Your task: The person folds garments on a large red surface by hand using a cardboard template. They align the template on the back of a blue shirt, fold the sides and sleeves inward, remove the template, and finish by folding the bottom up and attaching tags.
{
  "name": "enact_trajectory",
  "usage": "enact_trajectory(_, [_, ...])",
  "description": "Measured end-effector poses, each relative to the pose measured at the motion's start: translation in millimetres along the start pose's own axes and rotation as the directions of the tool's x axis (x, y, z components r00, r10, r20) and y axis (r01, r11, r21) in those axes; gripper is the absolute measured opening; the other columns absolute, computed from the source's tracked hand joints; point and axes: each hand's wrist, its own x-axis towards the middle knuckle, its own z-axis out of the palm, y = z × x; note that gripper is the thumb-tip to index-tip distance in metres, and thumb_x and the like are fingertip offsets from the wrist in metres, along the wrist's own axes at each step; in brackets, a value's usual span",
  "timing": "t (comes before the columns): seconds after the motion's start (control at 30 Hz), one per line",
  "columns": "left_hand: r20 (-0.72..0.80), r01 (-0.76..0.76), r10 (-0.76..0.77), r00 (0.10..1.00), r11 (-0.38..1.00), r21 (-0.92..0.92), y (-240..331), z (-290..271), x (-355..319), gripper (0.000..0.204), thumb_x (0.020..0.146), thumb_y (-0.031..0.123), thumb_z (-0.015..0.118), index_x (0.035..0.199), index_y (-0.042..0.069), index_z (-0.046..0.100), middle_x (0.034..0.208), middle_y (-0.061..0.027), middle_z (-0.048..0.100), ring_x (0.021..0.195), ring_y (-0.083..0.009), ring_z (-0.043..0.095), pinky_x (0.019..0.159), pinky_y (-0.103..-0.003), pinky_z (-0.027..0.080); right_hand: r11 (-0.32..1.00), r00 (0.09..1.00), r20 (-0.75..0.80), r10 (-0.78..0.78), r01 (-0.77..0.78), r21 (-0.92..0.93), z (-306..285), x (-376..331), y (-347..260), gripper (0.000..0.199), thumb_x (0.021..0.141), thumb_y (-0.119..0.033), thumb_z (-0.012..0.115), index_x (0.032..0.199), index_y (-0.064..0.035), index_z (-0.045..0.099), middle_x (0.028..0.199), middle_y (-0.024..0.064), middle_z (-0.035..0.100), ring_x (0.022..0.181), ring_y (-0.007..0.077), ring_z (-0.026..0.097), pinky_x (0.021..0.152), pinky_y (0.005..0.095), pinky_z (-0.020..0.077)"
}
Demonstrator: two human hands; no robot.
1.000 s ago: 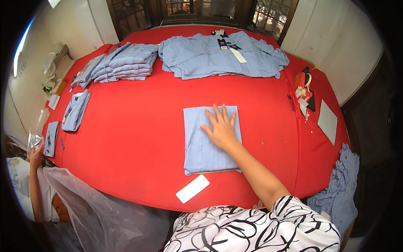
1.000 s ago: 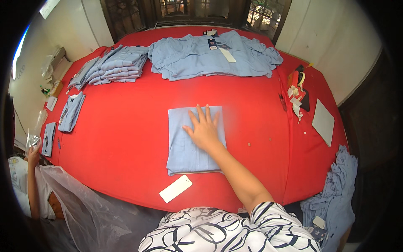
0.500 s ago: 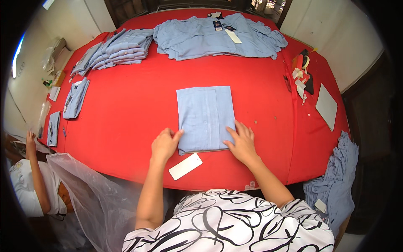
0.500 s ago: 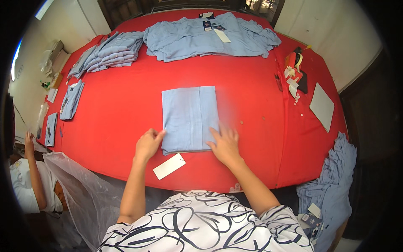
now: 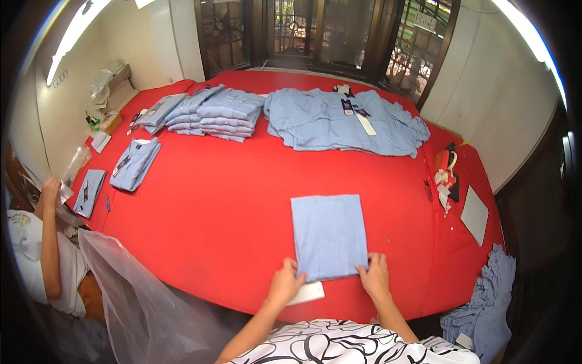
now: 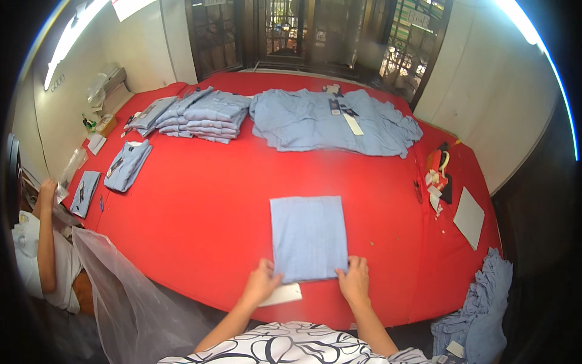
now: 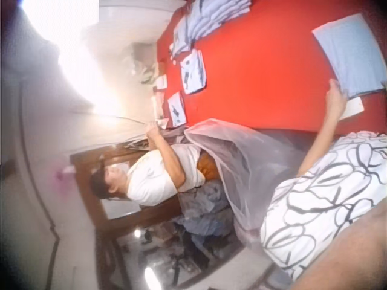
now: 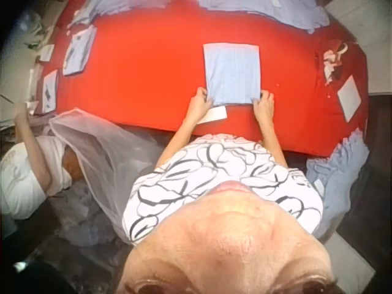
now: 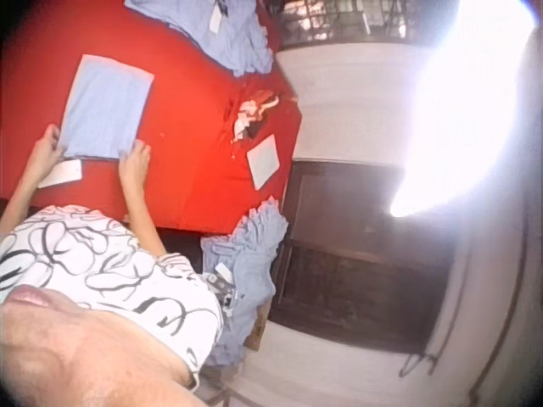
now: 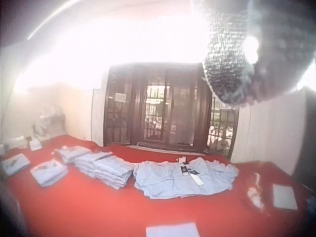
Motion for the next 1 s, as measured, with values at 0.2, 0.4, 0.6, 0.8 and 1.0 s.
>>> enact_trajectory(0.2, [0.092,-0.050,0.077,0.993,0.961,-0.271,-11,-16,1,0.039,0.090,0.014,0.067,0.118,0.002,0.043,0.070,-0.0147,0.059,0.067,-0.0356,0.067,0.060,-0.044,0.051,0.982,0.982,-0.021,0.189,-0.189,0.031,15,-12,3,0.054,0.073,-0.011,0.083,0.113,-0.0005,0.049,0.085,0.0144,0.058,0.075,0.0290,0.061,0.067,0.0392,0.0511])
enact_trajectory(0.4, [0.151,-0.203,0.266,0.952,0.919,-0.338,-38,-22,19,0.033,0.094,0.010,0.062,0.119,0.001,0.044,0.080,-0.0168,0.061,0.071,-0.0283,0.071,0.060,-0.039,0.054,0.902,0.903,0.087,0.422,-0.427,0.059,29,-34,8,0.050,0.071,-0.007,0.083,0.108,0.0016,0.050,0.081,0.0102,0.058,0.066,0.0208,0.060,0.060,0.0350,0.0515])
enact_trajectory(0.6, [0.276,0.018,0.183,0.943,0.804,-0.595,-36,-58,41,0.026,0.097,0.008,0.059,0.119,0.003,0.046,0.089,-0.0126,0.063,0.074,-0.0187,0.070,0.059,-0.030,0.056,0.802,0.866,0.135,0.482,-0.497,0.331,7,-41,-66,0.054,0.077,0.000,0.076,0.120,-0.0010,0.044,0.072,0.0076,0.057,0.063,0.0158,0.061,0.046,0.0287,0.0519])
enact_trajectory(0.8, [0.196,-0.049,0.430,0.881,0.496,-0.867,3,-209,69,0.022,0.100,0.008,0.052,0.113,-0.006,0.063,0.094,-0.0129,0.068,0.078,-0.0174,0.069,0.069,-0.029,0.059,0.536,0.974,0.226,0.009,-0.196,0.821,-77,7,-175,0.026,0.089,-0.007,0.067,0.109,0.0062,0.059,0.085,0.0132,0.065,0.067,0.0158,0.065,0.055,0.0317,0.0581])
enact_trajectory(1.0, [-0.248,-0.403,0.323,0.914,0.640,-0.654,21,-360,56,0.024,0.093,0.004,0.059,0.111,-0.010,0.063,0.093,-0.0158,0.069,0.073,-0.0162,0.069,0.061,-0.025,0.058,0.405,0.807,0.337,-0.485,-0.134,0.904,-72,91,-300,0.026,0.087,-0.012,0.068,0.104,0.0075,0.063,0.090,0.0139,0.065,0.067,0.0165,0.065,0.057,0.0301,0.0571])
